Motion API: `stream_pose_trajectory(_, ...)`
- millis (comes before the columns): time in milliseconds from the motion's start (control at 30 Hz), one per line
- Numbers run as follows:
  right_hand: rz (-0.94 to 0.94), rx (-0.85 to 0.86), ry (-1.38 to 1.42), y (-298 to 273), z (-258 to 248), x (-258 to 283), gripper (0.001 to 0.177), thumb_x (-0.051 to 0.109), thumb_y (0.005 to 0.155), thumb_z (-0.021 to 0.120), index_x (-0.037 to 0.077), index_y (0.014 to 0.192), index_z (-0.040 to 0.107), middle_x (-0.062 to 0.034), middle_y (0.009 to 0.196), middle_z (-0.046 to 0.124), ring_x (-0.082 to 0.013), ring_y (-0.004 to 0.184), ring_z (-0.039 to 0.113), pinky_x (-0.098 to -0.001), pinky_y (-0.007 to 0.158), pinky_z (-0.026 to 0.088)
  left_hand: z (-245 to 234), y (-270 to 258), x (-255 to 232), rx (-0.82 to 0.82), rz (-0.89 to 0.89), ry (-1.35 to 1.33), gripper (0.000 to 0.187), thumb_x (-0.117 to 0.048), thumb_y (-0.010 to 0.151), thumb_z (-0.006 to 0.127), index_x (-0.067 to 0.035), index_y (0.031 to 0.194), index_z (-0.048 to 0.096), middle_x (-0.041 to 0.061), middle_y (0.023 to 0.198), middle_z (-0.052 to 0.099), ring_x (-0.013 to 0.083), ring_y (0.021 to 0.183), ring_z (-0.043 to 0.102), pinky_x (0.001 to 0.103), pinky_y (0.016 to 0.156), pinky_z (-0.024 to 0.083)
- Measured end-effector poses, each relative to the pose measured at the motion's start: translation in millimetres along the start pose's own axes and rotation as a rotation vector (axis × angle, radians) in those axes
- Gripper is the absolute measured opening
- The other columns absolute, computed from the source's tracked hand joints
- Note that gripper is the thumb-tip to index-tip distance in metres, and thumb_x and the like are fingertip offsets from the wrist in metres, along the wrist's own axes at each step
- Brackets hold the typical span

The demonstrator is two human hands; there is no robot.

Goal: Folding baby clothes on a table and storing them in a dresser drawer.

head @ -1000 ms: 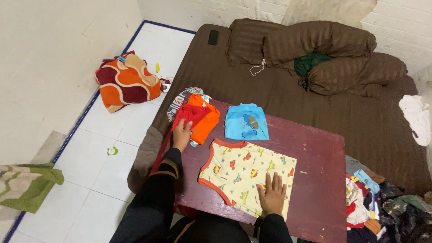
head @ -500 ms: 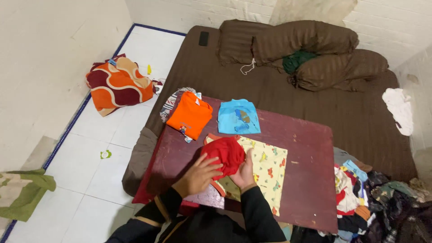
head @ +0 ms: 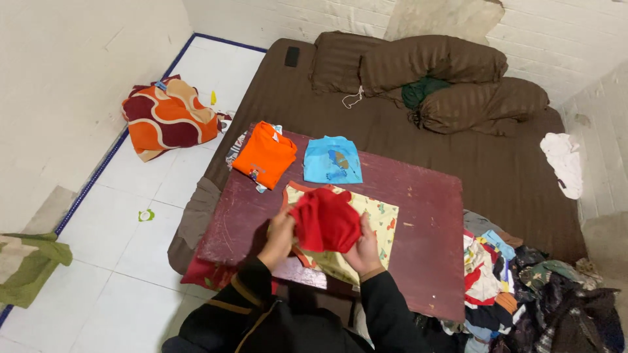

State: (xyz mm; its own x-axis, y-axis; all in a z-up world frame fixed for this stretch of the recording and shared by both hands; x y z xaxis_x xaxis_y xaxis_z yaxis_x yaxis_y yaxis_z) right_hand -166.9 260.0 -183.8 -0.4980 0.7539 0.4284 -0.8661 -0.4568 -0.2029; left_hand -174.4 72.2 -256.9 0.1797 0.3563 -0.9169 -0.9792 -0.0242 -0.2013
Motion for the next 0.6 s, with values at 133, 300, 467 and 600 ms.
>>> stream_pose_trajectory(133,-0.059,-0.006,0.166,-22,-24,37,0.071,0.056,0.103,0.041,0.001,0.149,0.045,-0.0176,0.152,0.051,-0.0335,0.14,0.046,-0.0496,0.118,0.035,-35,7,-9,-0.134,0.023,-0.43,0.031,-0.015,0.1,0.047,0.005,0.122,0.059,0.014,0.111,0.071,0.0255,0.098,0.07,0.043,0.087,0.06)
stream_pose_trajectory(300,-0.176,-0.118,0.198,-47,-39,59,0.058,0.043,0.107,0.045,0.005,0.15,0.046,-0.0128,0.154,0.052,-0.0297,0.141,0.049,-0.0474,0.118,0.037,-11,-21,-71,-0.139,-0.016,-0.552,0.031,-0.013,0.102,0.041,-0.003,0.121,0.064,0.011,0.118,0.071,0.0243,0.109,0.068,0.041,0.095,0.056)
stream_pose_trajectory(467,-0.061,-0.258,-0.027,-39,-103,29,0.057,0.03,0.102,0.058,0.0,0.149,0.048,-0.017,0.148,0.057,-0.0312,0.135,0.055,-0.0455,0.114,0.044,29,-28,-34,-0.077,0.037,-0.091,0.024,-0.004,0.095,0.045,-0.007,0.113,0.061,0.011,0.111,0.069,0.0202,0.101,0.068,0.035,0.088,0.057)
stream_pose_trajectory(600,0.015,-0.325,-0.798,-55,-73,19,0.069,0.013,0.086,0.075,0.01,0.149,0.047,-0.0123,0.138,0.064,-0.0244,0.125,0.062,-0.0403,0.105,0.05,84,-41,12,0.1,0.092,0.427,0.017,-0.003,0.091,0.065,-0.007,0.107,0.06,0.004,0.096,0.071,0.0133,0.091,0.07,0.029,0.08,0.057)
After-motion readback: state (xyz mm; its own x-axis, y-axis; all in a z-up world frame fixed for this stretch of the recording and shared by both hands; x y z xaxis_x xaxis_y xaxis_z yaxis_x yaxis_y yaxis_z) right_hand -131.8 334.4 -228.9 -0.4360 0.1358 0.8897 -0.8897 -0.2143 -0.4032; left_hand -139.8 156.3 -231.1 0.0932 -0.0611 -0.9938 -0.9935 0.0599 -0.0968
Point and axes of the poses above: each hand's wrist, its own y-axis towards the middle knuckle, its own z-axis out of the palm, x = y × z, the point moved 7 cm from there along y, towards the middle knuckle
